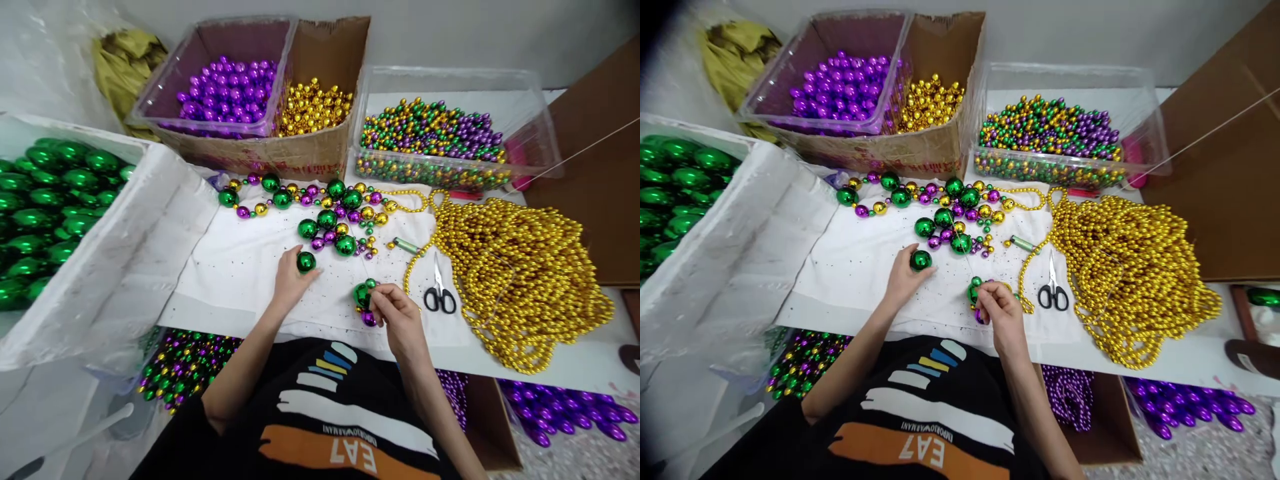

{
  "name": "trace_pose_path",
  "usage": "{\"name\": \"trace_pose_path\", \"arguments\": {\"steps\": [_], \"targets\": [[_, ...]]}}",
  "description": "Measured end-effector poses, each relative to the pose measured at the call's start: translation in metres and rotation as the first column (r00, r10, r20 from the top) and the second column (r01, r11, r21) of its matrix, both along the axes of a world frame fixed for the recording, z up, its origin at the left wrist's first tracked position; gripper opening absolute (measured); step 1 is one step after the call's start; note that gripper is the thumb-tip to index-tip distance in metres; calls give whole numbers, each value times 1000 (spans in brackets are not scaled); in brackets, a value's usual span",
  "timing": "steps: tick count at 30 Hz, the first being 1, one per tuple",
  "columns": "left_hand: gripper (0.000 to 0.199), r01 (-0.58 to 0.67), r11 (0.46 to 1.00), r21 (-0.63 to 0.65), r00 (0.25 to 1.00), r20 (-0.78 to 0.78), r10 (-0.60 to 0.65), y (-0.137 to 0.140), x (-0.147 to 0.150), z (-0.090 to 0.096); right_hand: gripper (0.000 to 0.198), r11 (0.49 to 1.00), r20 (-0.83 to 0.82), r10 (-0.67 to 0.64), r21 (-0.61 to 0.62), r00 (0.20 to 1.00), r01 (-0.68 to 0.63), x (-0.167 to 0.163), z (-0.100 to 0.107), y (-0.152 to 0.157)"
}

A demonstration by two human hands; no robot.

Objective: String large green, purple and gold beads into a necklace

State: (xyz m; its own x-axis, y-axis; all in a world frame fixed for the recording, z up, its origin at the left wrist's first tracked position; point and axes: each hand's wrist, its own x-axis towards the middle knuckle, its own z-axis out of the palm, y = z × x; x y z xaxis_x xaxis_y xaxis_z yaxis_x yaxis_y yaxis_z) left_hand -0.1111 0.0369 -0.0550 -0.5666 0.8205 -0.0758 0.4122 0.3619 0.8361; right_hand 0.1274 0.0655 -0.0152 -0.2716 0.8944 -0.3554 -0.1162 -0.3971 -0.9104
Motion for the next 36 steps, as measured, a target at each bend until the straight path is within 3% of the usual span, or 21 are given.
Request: {"name": "trace_pose_path", "arguments": {"steps": [2, 3, 5, 6, 8, 10, 12, 15, 18, 22, 30, 31, 33, 36], "targets": [[59, -10, 1000, -3, 1000, -6, 10, 0, 7, -2, 20, 1000, -17, 7, 5, 1000, -7, -4, 2, 0], [56, -40, 999, 10, 997, 65, 39, 1, 8, 0, 19, 1000, -17, 10, 12, 1000, -10, -4, 3, 1], [49, -80, 996, 29, 924, 378, 63, 6, 3, 7, 17, 1000, 0, 13, 28, 1000, -13, 0, 4, 2], [47, -80, 996, 29, 819, 572, 49, 8, -1, 11, 15, 999, 11, 13, 35, 1000, -14, 3, 4, 2], [47, -62, 998, 28, 506, 862, 8, 13, -8, 21, 14, 999, 28, 10, 48, 1000, -11, 8, 2, 1], [48, -62, 998, 30, 240, 971, -14, 18, -12, 29, 14, 998, 39, 24, 55, 999, -26, 11, 0, -1], [44, -97, 995, 32, 95, 995, -23, 23, -12, 34, 14, 997, 53, 51, 51, 997, -53, 12, -2, -4], [43, -134, 990, 39, 15, 999, -37, 30, -10, 38, 15, 999, 59, 38, 29, 998, -39, 17, -1, -4], [43, -131, 989, 64, 48, 997, -58, 36, -11, 41, 17, 997, 55, -67, 39, 996, 65, 29, 6, 3], [45, -96, 990, 101, 159, 984, -85, 40, -11, 43, 19, 987, 55, -158, 45, 986, 155, 39, 16, 13], [50, -30, 995, 91, 389, 919, -72, 27, -13, 30, 24, 994, -73, -105, -32, 992, 103, 30, 29, 12], [50, -30, 996, 82, 437, 898, -61, 24, -13, 26, 24, 995, -98, -95, -37, 991, 92, 30, 32, 11], [48, -8, 998, 67, 611, 790, -49, 18, -12, 17, 22, 996, -137, -86, -35, 987, 82, 32, 39, 11], [44, 92, 994, 62, 918, 382, -109, 11, -6, 5, 19, 996, -147, -89, -10, 985, 88, 32, 45, 10]]}}
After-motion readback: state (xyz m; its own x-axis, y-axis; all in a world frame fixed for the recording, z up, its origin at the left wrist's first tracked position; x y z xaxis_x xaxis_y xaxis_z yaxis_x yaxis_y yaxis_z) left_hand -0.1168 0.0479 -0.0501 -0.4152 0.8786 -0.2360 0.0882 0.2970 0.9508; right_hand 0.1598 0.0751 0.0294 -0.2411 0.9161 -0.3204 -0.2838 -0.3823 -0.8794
